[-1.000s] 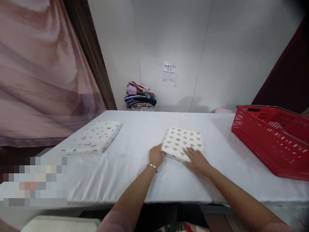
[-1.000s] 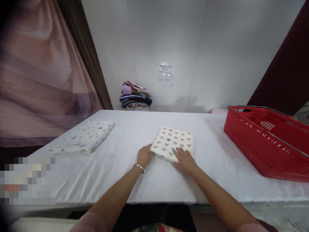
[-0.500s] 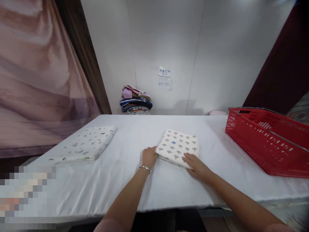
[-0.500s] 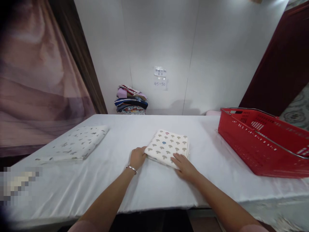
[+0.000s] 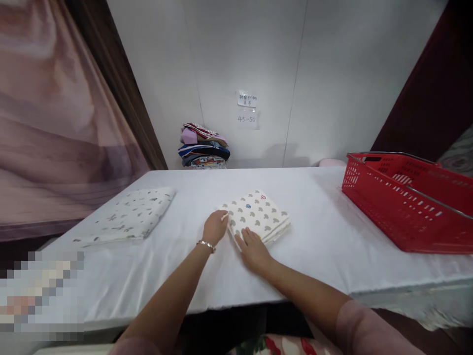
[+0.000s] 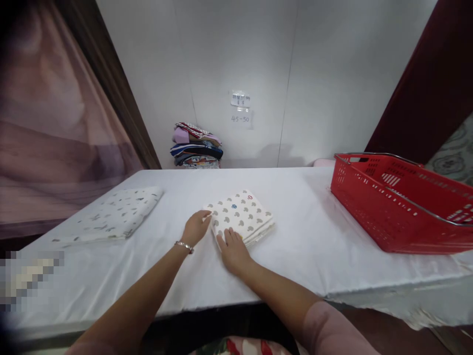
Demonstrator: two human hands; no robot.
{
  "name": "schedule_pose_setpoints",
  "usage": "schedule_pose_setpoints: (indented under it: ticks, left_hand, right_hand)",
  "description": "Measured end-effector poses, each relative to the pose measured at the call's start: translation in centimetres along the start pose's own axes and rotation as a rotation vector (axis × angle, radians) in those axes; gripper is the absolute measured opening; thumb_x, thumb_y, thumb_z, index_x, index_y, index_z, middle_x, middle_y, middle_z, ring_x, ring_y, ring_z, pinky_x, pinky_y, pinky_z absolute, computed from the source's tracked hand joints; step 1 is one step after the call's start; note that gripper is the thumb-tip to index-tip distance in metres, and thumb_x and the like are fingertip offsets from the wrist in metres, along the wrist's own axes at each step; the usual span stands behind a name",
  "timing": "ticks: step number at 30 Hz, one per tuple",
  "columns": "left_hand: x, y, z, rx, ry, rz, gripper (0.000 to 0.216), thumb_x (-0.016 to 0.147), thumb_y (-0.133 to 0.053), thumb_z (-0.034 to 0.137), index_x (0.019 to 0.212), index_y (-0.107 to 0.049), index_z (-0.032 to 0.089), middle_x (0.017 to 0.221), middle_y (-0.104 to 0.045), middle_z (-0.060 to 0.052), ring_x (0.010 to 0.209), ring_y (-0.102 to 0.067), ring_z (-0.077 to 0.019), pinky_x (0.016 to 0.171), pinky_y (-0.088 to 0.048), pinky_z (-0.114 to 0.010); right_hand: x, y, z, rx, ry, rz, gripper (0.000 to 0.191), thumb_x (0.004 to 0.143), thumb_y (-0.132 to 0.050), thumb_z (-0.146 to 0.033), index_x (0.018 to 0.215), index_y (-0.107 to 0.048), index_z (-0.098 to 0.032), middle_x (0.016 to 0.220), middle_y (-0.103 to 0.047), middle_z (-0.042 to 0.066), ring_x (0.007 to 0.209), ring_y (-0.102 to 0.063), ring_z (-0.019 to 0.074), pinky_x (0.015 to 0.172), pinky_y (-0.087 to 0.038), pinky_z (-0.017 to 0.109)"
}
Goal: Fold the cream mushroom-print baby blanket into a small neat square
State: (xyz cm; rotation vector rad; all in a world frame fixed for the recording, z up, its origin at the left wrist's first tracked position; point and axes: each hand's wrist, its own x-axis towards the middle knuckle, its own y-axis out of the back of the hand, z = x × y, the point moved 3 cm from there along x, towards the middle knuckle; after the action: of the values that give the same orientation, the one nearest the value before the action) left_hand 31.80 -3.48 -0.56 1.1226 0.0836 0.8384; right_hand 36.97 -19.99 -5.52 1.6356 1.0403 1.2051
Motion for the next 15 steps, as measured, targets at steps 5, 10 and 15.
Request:
schedule_pose_setpoints:
  ticks: [5, 10, 15]
  left_hand:
    - [-4.7, -1.2, 4.5, -0.103, -0.319, 0.009, 0.019, 0.084, -0.05, 0.027, 0.095, -0.063, 0.02, 0.099, -0.065, -0.004, 0.096, -0.056, -0.0189, 0.086, -0.042, -0.034]
    - [-6.7, -2.6, 7.7, -0.081, -0.402, -0.103, 0.016, 0.082, -0.056, 0.032, 0.093, -0.063, 0.023, 0.096, -0.062, -0.003, 0.092, -0.054, -0.0186, 0.081, -0.04, -0.034]
    - [-6.6, -3.6, 8.8, 0.059, -0.352, -0.167, 0.013, 0.08, -0.057, 0.028, 0.089, -0.064, 0.021, 0.088, -0.059, -0.003, 0.085, -0.053, -0.0182, 0.075, -0.038, -0.032]
  right_hand:
    - [-2.7, 4.1, 4.7, 0.117, 0.162, 0.052, 0.041, 0.084, -0.045, -0.02, 0.126, -0.049, -0.023, 0.126, -0.054, 0.008, 0.123, -0.041, 0.0208, 0.105, -0.025, 0.045]
    - [-3.0, 7.6, 13.4, 0.0, -0.021, 0.231, 0.031, 0.085, -0.04, -0.014, 0.104, -0.064, -0.021, 0.108, -0.064, 0.008, 0.111, -0.052, 0.0226, 0.096, -0.037, 0.043]
    - [-2.3, 8.1, 16.8, -0.049, 0.085, 0.076, 0.03, 0.082, -0.042, -0.01, 0.096, -0.067, -0.02, 0.102, -0.064, 0.008, 0.103, -0.054, 0.0208, 0.09, -0.042, 0.037]
